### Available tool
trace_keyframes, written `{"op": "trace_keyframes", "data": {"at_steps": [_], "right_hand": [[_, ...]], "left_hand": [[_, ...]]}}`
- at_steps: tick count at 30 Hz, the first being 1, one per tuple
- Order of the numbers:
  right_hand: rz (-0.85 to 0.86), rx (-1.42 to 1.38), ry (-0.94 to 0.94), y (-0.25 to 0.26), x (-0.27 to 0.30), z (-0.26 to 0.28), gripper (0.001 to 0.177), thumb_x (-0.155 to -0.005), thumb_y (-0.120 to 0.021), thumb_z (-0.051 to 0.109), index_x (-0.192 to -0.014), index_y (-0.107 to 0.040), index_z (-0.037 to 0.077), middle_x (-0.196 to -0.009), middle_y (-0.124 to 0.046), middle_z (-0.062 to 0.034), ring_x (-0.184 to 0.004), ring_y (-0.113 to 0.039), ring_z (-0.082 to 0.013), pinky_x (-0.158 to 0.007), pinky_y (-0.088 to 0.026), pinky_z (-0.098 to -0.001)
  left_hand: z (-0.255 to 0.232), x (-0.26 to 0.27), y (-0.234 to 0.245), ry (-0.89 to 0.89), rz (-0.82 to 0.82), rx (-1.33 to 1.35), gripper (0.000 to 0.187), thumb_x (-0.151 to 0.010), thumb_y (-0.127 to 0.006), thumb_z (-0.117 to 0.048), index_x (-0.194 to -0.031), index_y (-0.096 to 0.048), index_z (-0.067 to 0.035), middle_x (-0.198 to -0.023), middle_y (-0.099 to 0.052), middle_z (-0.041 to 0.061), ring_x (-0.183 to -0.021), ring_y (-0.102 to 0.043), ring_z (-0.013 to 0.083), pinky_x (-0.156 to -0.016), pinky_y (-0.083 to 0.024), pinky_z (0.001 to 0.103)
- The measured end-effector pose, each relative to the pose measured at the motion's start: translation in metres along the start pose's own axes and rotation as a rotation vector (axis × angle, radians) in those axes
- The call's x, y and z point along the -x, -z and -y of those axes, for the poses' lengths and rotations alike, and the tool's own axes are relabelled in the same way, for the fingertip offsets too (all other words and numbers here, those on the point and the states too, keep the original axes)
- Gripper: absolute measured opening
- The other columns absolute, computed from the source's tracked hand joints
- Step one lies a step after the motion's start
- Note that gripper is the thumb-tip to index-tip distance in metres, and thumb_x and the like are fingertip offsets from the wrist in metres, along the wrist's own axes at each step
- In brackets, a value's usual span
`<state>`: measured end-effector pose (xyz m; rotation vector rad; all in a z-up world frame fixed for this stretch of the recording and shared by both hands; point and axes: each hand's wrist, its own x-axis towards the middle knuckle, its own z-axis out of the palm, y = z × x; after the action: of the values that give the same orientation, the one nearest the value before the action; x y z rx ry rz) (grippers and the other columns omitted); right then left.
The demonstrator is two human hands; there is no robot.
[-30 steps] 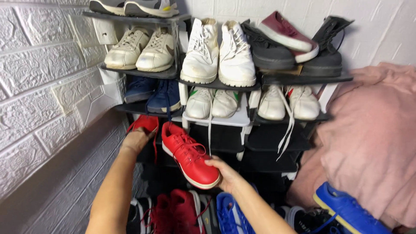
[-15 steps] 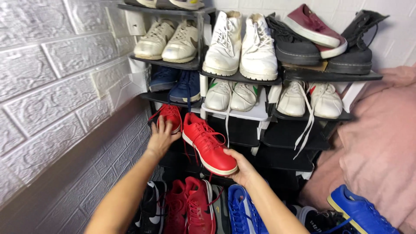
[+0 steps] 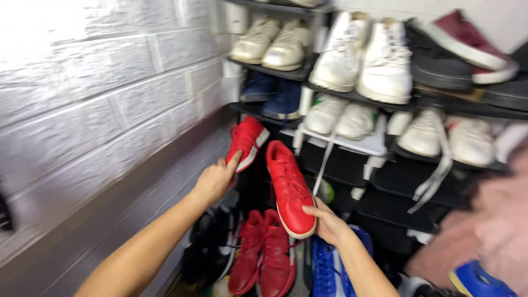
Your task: The person removes multiple pairs of shoes from a multi-tier shoe rack and places them on the floor, then picks them up again and rearranges them on the rack. The person handles green sneakers, gray sneakers, brown boots, black sneakers, and red sneakers.
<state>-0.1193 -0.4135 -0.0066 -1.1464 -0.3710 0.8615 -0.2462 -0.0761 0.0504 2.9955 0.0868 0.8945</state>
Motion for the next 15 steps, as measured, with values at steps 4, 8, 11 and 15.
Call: {"op": "trace_keyframes", "data": {"at_steps": [4,8,11,15], "right_hand": [[0.067,-0.028,-0.062,-0.024,-0.018,-0.051,0.075,-0.079,-0.077,0.019,-0.147,-0.046,0.015,-0.141,-0.064,-0.0075,-0.126,-0.063,-0.0249,-0.101,-0.053,-0.0463],[0.082,-0.022,-0.091,-0.056,-0.045,-0.117,0.083,-0.077,-0.079,0.017,-0.151,-0.042,0.018,-0.145,-0.061,-0.0055,-0.131,-0.060,-0.0248,-0.105,-0.052,-0.0469],[0.039,-0.004,-0.079,-0.082,-0.056,-0.161,0.090,-0.077,-0.079,0.014,-0.155,-0.035,0.022,-0.149,-0.057,-0.0055,-0.134,-0.059,-0.0251,-0.105,-0.052,-0.0485],[-0.124,0.053,-0.138,-0.120,-0.070,-0.197,0.107,-0.079,-0.075,0.016,-0.160,-0.009,0.039,-0.157,-0.046,-0.0019,-0.136,-0.056,-0.0282,-0.103,-0.053,-0.0544]], "left_hand": [[0.018,0.081,0.029,-0.020,-0.040,0.144,0.087,-0.082,-0.074,-0.019,-0.156,-0.029,-0.008,-0.100,-0.064,0.033,-0.075,-0.068,0.0494,-0.068,-0.057,0.056],[0.047,0.144,0.001,0.059,0.124,0.106,0.084,-0.086,-0.072,-0.021,-0.155,-0.026,-0.011,-0.102,-0.066,0.031,-0.078,-0.070,0.0468,-0.071,-0.059,0.054],[0.077,0.189,-0.046,0.015,0.165,-0.027,0.087,-0.087,-0.071,-0.018,-0.158,-0.022,-0.010,-0.119,-0.058,0.036,-0.083,-0.071,0.0442,-0.071,-0.061,0.051],[0.092,0.222,-0.095,-0.038,0.235,-0.419,0.096,-0.084,-0.068,0.003,-0.164,-0.019,-0.018,-0.162,-0.020,0.045,-0.115,-0.065,0.0439,-0.076,-0.063,0.037]]}}
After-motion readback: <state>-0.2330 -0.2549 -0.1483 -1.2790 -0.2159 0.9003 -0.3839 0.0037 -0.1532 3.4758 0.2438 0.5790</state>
